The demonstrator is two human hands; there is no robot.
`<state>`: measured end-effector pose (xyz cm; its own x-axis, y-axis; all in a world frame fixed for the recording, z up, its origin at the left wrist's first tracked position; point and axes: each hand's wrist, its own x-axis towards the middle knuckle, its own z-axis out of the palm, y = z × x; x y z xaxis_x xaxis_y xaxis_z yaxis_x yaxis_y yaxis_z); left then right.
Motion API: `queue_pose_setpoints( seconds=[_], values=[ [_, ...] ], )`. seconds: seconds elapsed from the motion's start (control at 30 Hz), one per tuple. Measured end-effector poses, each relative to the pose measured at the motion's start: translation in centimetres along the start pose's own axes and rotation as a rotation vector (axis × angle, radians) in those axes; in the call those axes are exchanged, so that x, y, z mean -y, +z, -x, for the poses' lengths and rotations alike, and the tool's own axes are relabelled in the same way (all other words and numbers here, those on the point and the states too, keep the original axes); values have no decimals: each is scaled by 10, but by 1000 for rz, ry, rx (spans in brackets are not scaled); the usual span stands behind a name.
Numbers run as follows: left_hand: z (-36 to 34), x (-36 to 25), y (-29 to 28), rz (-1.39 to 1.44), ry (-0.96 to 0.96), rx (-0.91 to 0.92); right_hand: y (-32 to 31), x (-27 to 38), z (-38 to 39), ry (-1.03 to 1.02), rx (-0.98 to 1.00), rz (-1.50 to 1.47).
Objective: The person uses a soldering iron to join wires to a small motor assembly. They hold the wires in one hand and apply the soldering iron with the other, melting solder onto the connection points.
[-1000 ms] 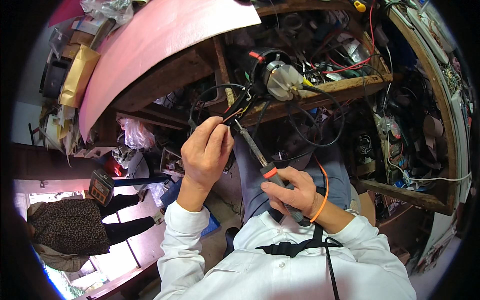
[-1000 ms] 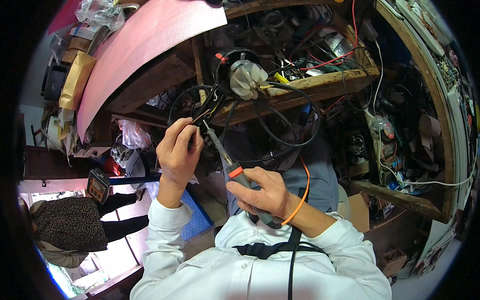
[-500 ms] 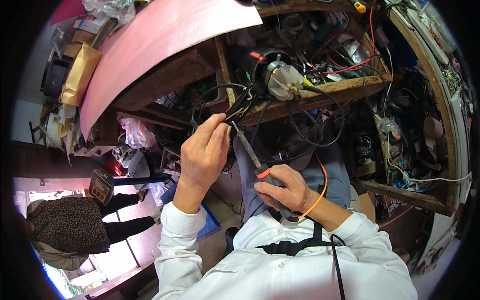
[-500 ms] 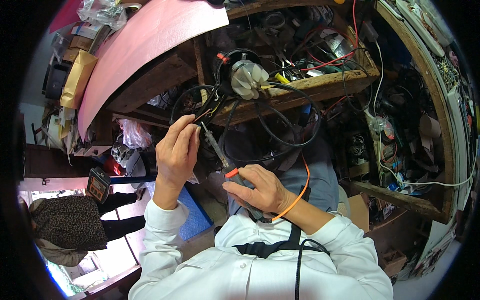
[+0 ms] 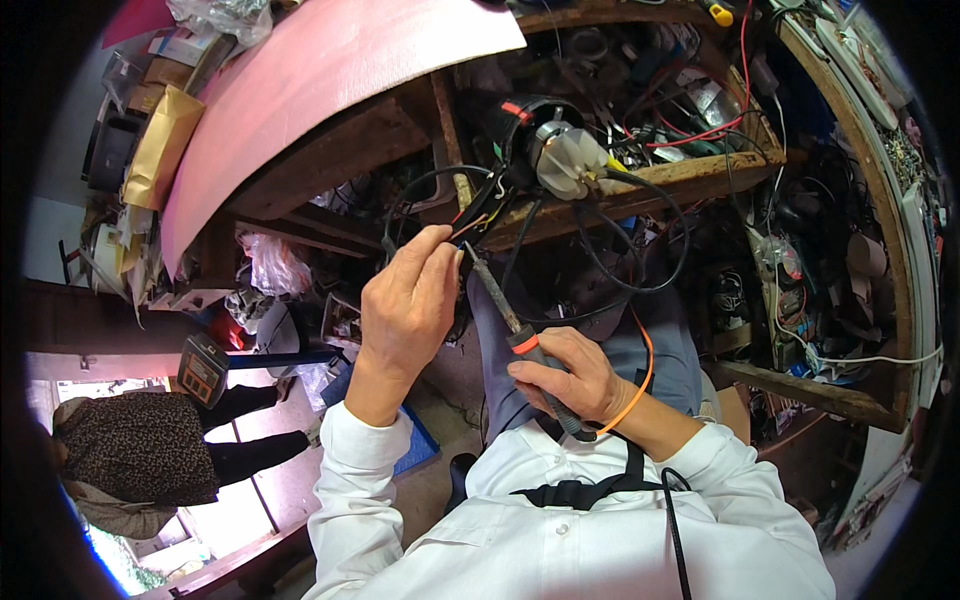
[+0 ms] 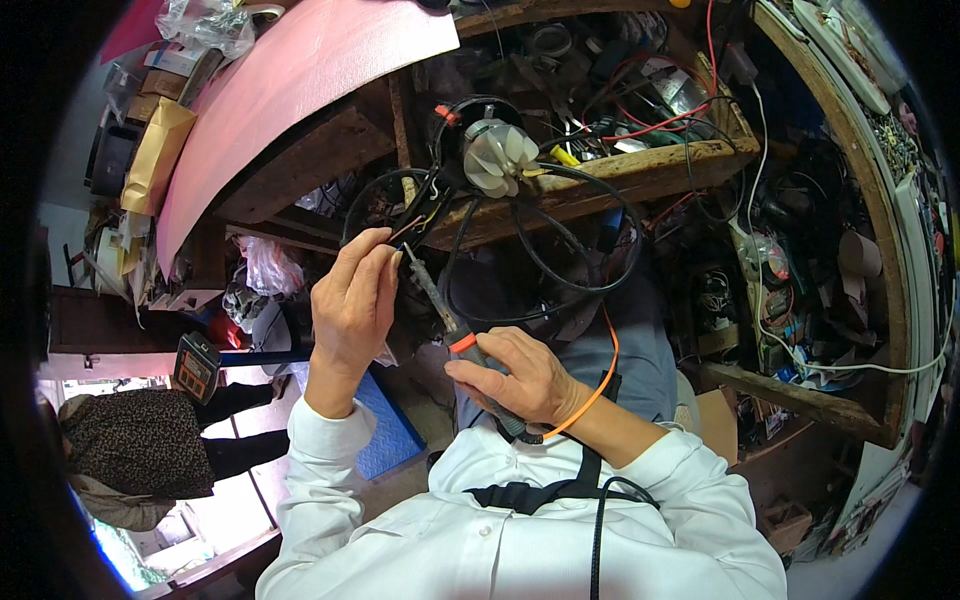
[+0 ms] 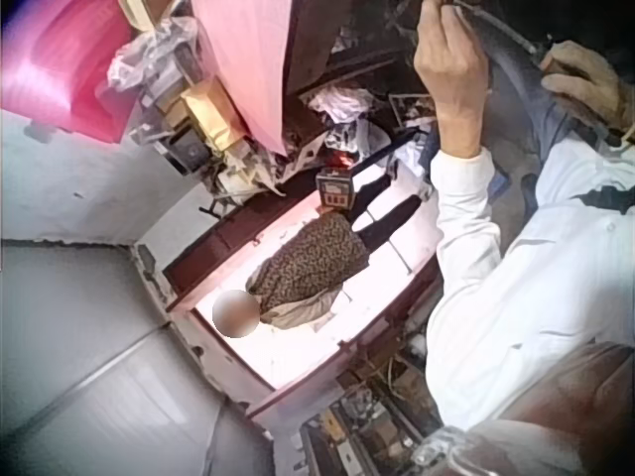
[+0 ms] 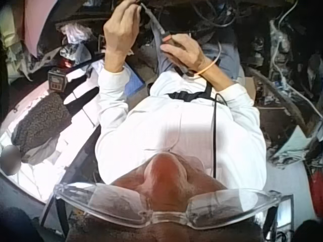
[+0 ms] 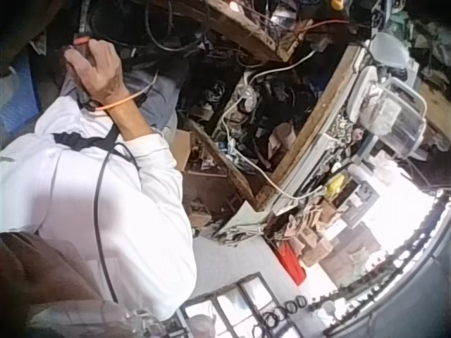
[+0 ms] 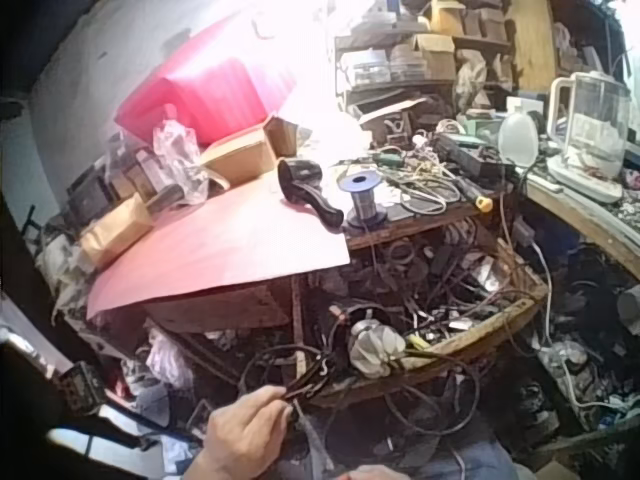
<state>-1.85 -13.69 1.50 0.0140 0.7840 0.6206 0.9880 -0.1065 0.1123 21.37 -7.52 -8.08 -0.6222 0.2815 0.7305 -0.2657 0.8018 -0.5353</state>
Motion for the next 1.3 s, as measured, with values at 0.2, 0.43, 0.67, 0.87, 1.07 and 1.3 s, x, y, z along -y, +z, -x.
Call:
queue_pose_setpoints(
  seconds=[0.2,0.43,0.67,0.87,1.07,1.3],
  values=[
    [-1,-1,-2,1,-7,11,-1,1,-2,-5,1,-5],
    [0,0,-2,-1,-8,20,-1,1,-2,0,8,-12],
    [1,1,-1,5,-5,17,0,1,-2,19,-4,-41],
    [1,1,0,2,1,0,4,0,-3,29,-33,-87],
    [1,1,0,0,2,-3,5,0,-6,30,-36,-115],
    [1,1,-1,11,0,5,5,-1,-4,26,-28,-108]
  ],
)
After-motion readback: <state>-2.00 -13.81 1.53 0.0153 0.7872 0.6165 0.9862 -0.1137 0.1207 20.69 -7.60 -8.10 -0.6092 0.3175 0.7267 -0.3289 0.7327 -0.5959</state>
